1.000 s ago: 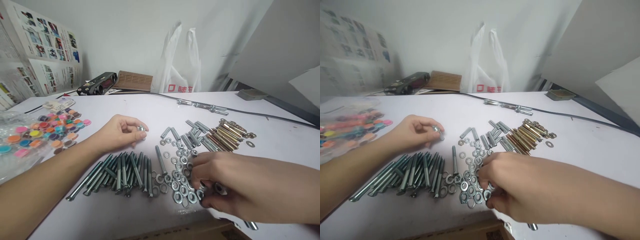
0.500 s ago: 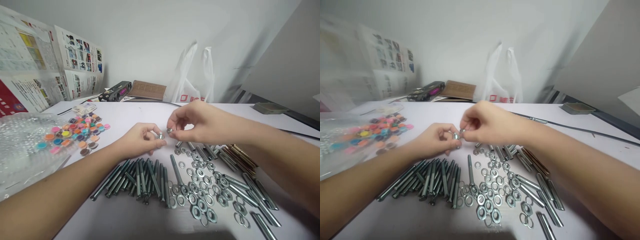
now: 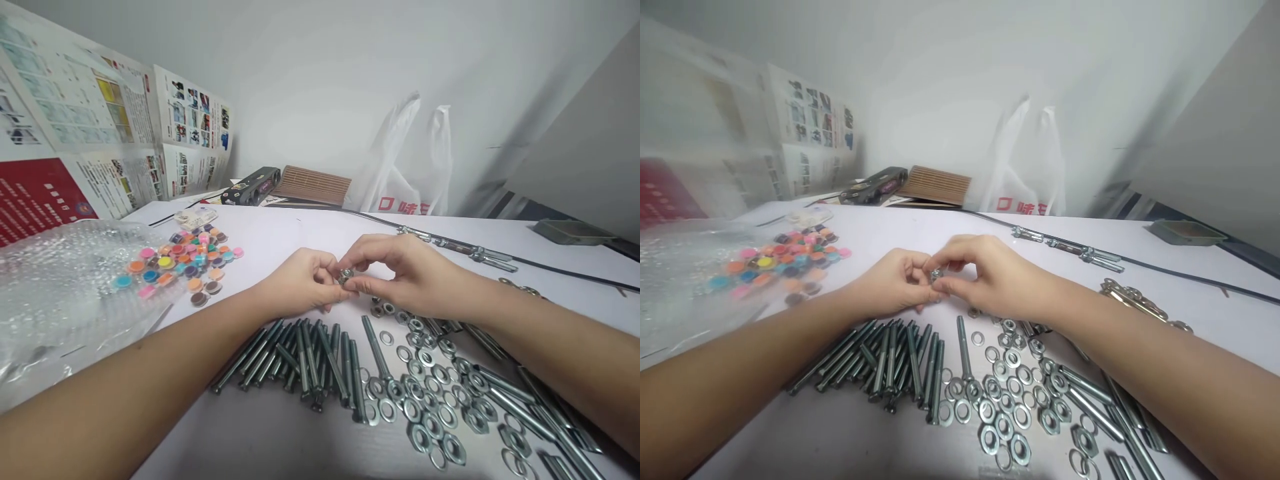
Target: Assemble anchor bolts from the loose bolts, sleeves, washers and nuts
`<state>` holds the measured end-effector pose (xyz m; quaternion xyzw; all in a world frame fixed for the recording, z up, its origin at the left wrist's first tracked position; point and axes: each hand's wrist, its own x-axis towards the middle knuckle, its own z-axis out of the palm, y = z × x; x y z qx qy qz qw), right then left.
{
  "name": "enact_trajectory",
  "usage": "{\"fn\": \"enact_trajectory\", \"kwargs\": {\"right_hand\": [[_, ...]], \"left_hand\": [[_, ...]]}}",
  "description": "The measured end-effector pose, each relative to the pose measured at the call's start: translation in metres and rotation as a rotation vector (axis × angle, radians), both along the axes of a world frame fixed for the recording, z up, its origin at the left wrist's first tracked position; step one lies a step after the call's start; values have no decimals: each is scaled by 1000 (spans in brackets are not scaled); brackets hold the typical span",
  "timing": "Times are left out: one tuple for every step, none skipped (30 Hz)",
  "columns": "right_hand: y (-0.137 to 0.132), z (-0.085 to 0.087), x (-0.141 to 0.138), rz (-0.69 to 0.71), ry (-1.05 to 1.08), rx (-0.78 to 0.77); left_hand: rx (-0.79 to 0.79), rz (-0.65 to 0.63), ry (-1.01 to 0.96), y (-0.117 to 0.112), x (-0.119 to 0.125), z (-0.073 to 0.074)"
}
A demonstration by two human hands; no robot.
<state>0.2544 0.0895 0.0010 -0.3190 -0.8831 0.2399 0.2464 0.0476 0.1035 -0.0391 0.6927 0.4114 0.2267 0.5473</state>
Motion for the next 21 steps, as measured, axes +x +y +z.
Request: {"fn": "enact_trajectory", "kwargs": {"right_hand": [[0,-3,0,-21,3,7],[1,-6,0,-45,8,14],[1,-9,1,-64,10,21],[1,-11,2,-72,9,31],[0,-14,4,-65,5,47],[0,-15,5,-48,2,67],[-1,-16,6,-23,5,87],[-2,-17,6,-3,10,104],[-3,-16,7,2,21,124],[-4,-16,7,-12,37,136],[-5,-15,6,-44,57,137],[-7,-14,6,-87,73,124],[-8,-13,5,-127,84,105],[-9,-12,5,-156,94,84],[-10,-12,4,-161,103,68],[-10,-12,4,-133,103,56],[-10,-12,5,-87,100,49],[-10,-12,5,-46,103,39],[-11,-12,6,-20,121,20],[-11,-12,7,-14,149,-12],[-11,-12,8,-28,191,-45]], "left_hand": [[-11,-1,-9,0,0,0],[-18,-1,-17,1,0,0],[-23,-1,-21,1,0,0],[-21,-1,-21,1,1,0],[-15,-2,-17,2,1,0],[-8,-6,-11,2,0,0],[-5,-11,-5,2,0,-1],[-8,-17,0,2,0,-1],[-15,-19,3,1,0,0],[-26,-15,5,1,0,0],[-37,-4,9,0,0,0],[-47,12,15,0,0,1],[-53,27,21,-1,1,1],[-55,38,29,-1,1,2],[-55,44,35,-2,2,3],[-55,45,39,-2,2,4],[-51,42,41,-2,3,5],[-50,37,43,-2,3,5],[-49,35,46,-2,3,6],[-51,35,48,-2,3,6],[-56,36,52,-1,3,5]]}}
